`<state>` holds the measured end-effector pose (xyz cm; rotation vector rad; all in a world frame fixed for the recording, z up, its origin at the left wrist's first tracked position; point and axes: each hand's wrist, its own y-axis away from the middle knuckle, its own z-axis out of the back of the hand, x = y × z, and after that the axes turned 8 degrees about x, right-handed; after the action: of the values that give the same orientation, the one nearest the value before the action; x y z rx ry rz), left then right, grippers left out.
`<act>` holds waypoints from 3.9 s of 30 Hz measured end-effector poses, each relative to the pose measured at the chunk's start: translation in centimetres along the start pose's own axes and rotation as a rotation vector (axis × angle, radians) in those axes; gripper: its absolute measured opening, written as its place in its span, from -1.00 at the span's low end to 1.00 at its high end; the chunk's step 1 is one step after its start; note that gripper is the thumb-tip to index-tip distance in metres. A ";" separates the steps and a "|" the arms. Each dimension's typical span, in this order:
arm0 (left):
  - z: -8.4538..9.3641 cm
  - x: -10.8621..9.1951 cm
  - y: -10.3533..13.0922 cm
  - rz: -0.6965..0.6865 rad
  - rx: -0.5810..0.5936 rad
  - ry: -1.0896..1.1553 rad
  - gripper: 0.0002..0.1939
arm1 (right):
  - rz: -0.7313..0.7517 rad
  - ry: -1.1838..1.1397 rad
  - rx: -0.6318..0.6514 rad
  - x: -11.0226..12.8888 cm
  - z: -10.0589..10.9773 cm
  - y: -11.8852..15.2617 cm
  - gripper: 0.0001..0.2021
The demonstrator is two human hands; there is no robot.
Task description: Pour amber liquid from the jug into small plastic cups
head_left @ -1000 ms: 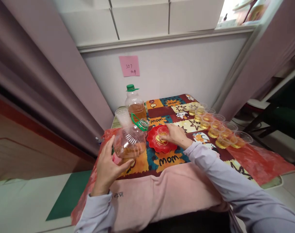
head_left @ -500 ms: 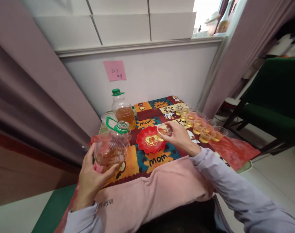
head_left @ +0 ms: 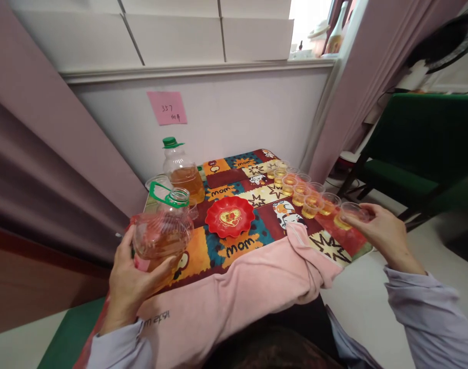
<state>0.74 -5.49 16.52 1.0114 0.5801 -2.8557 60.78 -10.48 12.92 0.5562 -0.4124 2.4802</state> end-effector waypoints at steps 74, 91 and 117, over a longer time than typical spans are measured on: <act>-0.3 1.6 0.6 -0.139 -0.030 0.000 0.16 | 0.903 -0.143 0.321 26.3 -15.9 3.7 -0.44; -0.7 1.0 0.3 -0.190 -0.021 -0.097 0.17 | 0.681 -0.856 0.374 29.7 -16.6 7.7 -0.08; -2.0 -0.7 -0.1 -0.345 0.168 -0.246 0.24 | 0.378 -1.553 1.272 31.6 -18.1 12.7 0.30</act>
<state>2.48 -4.68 15.52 0.6090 0.5468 -3.3124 24.10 0.98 9.93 3.0325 0.7179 1.7292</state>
